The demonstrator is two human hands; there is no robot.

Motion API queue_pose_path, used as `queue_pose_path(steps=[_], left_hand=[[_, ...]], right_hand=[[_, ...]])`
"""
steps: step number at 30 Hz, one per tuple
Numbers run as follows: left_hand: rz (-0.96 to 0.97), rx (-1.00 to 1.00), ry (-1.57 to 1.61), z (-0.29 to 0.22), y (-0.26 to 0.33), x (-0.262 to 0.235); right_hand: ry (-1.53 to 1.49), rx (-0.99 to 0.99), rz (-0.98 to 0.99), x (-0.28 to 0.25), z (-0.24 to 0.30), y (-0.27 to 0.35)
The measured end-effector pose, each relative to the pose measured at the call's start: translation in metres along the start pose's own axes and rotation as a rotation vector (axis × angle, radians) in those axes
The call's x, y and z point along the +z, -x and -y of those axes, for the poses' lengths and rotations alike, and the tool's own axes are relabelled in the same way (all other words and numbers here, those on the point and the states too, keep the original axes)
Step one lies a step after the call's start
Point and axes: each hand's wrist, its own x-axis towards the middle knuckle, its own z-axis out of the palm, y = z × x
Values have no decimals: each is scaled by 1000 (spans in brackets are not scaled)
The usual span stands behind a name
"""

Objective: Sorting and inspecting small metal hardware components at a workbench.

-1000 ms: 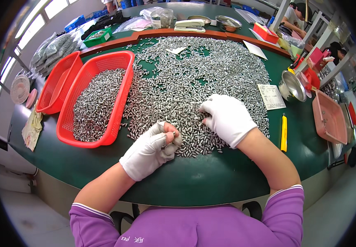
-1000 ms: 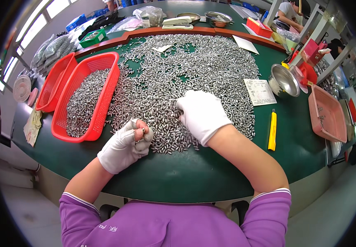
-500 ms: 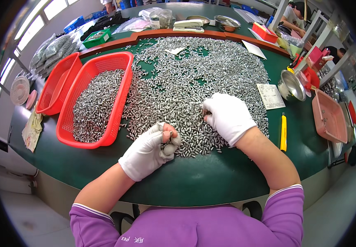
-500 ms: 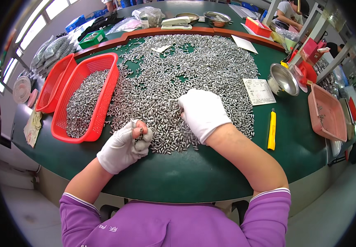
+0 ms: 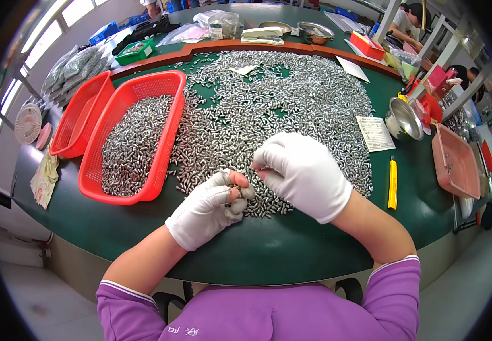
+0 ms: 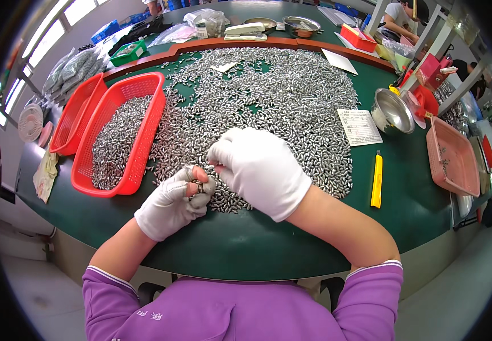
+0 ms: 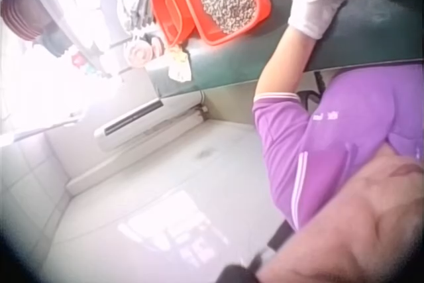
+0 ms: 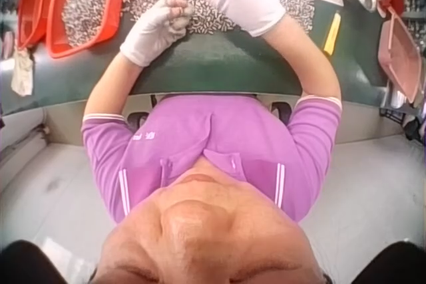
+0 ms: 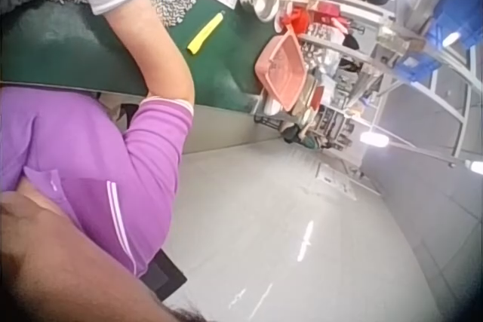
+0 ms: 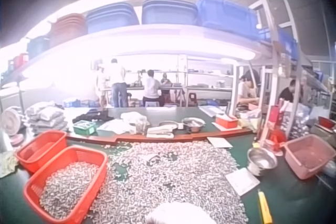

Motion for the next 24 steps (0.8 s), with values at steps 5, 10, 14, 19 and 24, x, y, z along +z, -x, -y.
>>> queue_pose_path(steps=[5,10,14,19,24], left_hand=[[31,-48,17,-1,-1,-3],[-25,-9,-101,1,1,9],[-82,10,-107,2,2,9],[-78,14,-159,0,1,8],[-68,31,-164,0,0,9]], right_hand=[[-22,-62,92,3,8,1],[-319,-49,42,13,1,4],[-480,61,117,15,0,6],[57,167,177,0,-14,4],[426,279,341,6,-36,11]])
